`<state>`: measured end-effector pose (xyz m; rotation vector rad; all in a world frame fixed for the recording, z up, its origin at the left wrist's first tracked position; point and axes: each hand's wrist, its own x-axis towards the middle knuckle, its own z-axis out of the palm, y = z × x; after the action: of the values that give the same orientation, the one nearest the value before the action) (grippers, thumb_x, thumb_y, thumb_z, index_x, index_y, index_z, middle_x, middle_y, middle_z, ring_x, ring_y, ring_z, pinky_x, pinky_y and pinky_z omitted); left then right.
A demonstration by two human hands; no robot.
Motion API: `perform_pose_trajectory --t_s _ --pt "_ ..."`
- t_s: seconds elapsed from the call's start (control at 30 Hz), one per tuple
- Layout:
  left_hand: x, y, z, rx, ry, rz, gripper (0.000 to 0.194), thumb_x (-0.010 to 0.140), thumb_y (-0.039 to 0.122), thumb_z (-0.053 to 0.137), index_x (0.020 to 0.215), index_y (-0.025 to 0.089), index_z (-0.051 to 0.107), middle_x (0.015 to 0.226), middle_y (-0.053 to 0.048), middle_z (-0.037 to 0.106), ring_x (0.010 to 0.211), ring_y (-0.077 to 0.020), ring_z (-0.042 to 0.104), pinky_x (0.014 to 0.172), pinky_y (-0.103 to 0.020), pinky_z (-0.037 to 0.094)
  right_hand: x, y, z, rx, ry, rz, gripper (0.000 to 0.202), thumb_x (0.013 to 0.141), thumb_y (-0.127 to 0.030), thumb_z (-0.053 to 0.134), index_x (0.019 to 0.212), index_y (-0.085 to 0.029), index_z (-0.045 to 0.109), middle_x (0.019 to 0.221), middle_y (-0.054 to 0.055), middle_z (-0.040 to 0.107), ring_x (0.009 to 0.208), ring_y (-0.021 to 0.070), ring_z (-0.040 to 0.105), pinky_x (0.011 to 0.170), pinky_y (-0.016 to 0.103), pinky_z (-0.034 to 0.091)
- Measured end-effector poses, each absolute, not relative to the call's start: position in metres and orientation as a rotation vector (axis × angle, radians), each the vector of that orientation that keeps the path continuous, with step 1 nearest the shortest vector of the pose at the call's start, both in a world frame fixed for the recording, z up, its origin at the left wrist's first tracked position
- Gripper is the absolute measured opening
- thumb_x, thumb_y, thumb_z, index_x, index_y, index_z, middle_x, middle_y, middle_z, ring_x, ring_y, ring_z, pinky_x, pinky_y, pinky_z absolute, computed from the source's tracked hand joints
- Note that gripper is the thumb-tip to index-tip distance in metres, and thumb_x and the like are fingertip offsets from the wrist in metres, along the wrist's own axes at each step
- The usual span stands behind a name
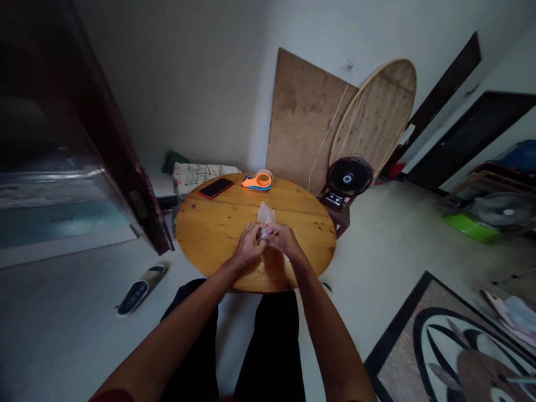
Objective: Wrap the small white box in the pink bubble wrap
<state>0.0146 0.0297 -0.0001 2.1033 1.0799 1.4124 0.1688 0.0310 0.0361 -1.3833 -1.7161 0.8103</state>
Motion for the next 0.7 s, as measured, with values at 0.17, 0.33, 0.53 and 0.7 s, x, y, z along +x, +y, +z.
perform_pose_trajectory --t_s 0.17,0.33,0.53,0.7 --pt "0.013 0.041 -0.01 1.829 1.145 1.494 0.025 0.071 0.005 0.051 0.09 0.019 0.057 0.091 -0.004 0.059 0.089 -0.0183 0.056 0.082 -0.03 0.047 0.168 0.034 0.03 -1.569 -1.853 0.536 0.023 0.07 -0.018 0.061 0.091 -0.021 0.071 0.085 0.002 0.07 0.072 0.0164 0.062 0.067 0.026 0.049" --pt "0.013 0.052 -0.017 1.667 1.133 1.516 0.007 0.081 0.017 0.053 0.079 0.018 0.059 0.083 -0.002 0.058 0.081 -0.0144 0.057 0.075 -0.025 0.046 0.161 0.025 0.041 -1.731 -1.94 0.402 0.042 0.074 -0.013 0.058 0.113 -0.024 0.066 0.097 0.002 0.071 0.073 0.015 0.062 0.07 0.026 0.049" --pt "0.015 0.046 -0.009 1.769 1.188 1.427 0.02 0.082 0.033 0.061 0.07 0.017 0.059 0.077 0.0 0.056 0.077 -0.0131 0.055 0.075 -0.025 0.044 0.15 0.015 0.056 -1.789 -2.015 0.287 0.046 0.082 -0.018 0.056 0.128 -0.02 0.056 0.102 0.008 0.071 0.089 0.0191 0.064 0.078 0.027 0.046" --pt "0.017 0.048 0.005 1.866 1.374 1.287 0.025 0.079 0.04 0.065 0.071 0.016 0.061 0.077 -0.001 0.055 0.074 -0.0139 0.053 0.069 -0.025 0.042 0.149 0.012 0.059 -1.823 -2.011 0.26 0.044 0.082 -0.019 0.053 0.126 -0.022 0.054 0.094 0.006 0.07 0.08 0.0188 0.062 0.068 0.025 0.042"
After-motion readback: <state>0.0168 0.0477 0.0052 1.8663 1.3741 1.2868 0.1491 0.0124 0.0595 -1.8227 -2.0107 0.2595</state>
